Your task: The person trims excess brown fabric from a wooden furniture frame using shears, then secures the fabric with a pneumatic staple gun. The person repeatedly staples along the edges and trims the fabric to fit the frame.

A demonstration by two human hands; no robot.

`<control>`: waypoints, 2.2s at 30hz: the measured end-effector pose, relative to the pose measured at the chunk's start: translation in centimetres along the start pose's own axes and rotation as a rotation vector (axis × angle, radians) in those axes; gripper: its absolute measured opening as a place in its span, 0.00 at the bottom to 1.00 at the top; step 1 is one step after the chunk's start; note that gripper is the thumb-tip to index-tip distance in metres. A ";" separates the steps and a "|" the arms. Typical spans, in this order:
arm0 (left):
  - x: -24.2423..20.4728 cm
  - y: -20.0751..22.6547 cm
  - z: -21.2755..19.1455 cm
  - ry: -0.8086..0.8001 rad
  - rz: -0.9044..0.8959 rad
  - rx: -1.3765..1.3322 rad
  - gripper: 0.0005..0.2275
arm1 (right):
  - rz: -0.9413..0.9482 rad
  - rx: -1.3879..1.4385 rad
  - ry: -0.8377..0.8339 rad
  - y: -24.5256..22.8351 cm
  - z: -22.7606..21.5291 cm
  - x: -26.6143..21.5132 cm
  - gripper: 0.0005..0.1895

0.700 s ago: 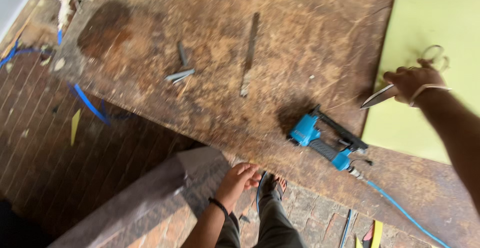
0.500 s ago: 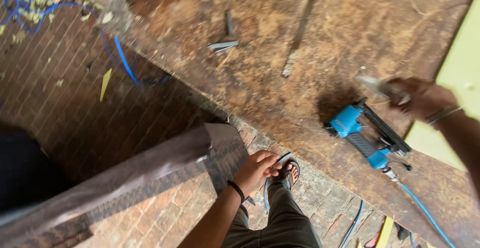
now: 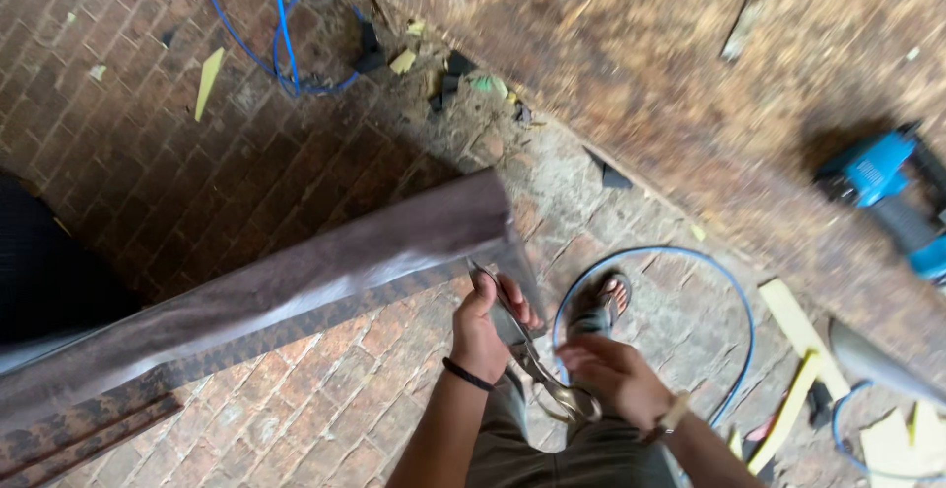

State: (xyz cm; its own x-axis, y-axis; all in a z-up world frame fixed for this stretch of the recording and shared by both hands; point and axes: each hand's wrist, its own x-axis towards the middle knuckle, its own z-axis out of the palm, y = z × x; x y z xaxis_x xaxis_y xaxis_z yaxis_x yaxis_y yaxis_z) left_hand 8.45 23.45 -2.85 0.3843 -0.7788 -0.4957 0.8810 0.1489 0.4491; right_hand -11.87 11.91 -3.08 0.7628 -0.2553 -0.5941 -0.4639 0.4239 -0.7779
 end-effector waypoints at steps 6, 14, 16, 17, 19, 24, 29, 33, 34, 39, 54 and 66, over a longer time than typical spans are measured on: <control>0.5 2.4 -5.4 -0.073 -0.239 -0.103 0.24 | 0.146 0.697 -0.055 8.0 5.6 -0.6 0.29; 3.2 0.1 -8.4 -0.112 -0.240 0.110 0.24 | 0.347 0.041 0.042 10.4 9.9 2.0 0.32; 5.2 -1.3 -9.6 0.066 -0.162 0.194 0.24 | 0.410 -0.135 0.225 10.8 9.0 2.2 0.35; 6.5 -1.8 -10.2 0.219 -0.120 0.227 0.25 | 0.400 -0.164 0.224 11.0 7.9 2.3 0.36; 8.4 -2.2 -11.8 0.392 -0.084 0.320 0.27 | 0.353 -0.204 0.210 12.0 6.8 2.5 0.38; 13.1 -4.6 -13.2 0.591 0.066 0.294 0.29 | 0.312 -0.241 0.199 15.5 4.8 2.7 0.41; 12.8 -5.2 -14.0 0.539 0.093 0.229 0.24 | 0.336 -0.116 0.289 15.2 5.9 6.3 0.38; 12.5 -4.8 -13.7 0.453 0.085 0.102 0.22 | 0.406 -0.171 0.376 12.8 6.7 7.9 0.35; 12.3 -4.6 -13.6 0.459 0.067 0.102 0.21 | 0.398 -0.145 0.380 12.2 6.8 7.9 0.35; 12.2 -3.7 -12.9 0.466 0.024 0.092 0.19 | 0.447 -0.129 0.400 10.1 7.4 8.2 0.31; 12.2 -4.2 -14.2 0.468 -0.007 0.082 0.17 | 0.417 -0.101 0.388 9.2 7.9 7.6 0.26; 12.1 -3.9 -15.0 0.350 0.028 0.056 0.16 | 0.461 -0.191 0.332 7.8 7.1 7.7 0.25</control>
State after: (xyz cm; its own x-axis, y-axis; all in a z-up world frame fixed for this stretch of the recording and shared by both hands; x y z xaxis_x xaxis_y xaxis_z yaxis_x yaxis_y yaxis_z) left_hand 13.81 22.59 -21.75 0.4879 -0.5170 -0.7033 0.8560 0.1258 0.5014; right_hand -6.45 19.40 -12.24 0.2964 -0.3534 -0.8873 -0.8098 0.3996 -0.4296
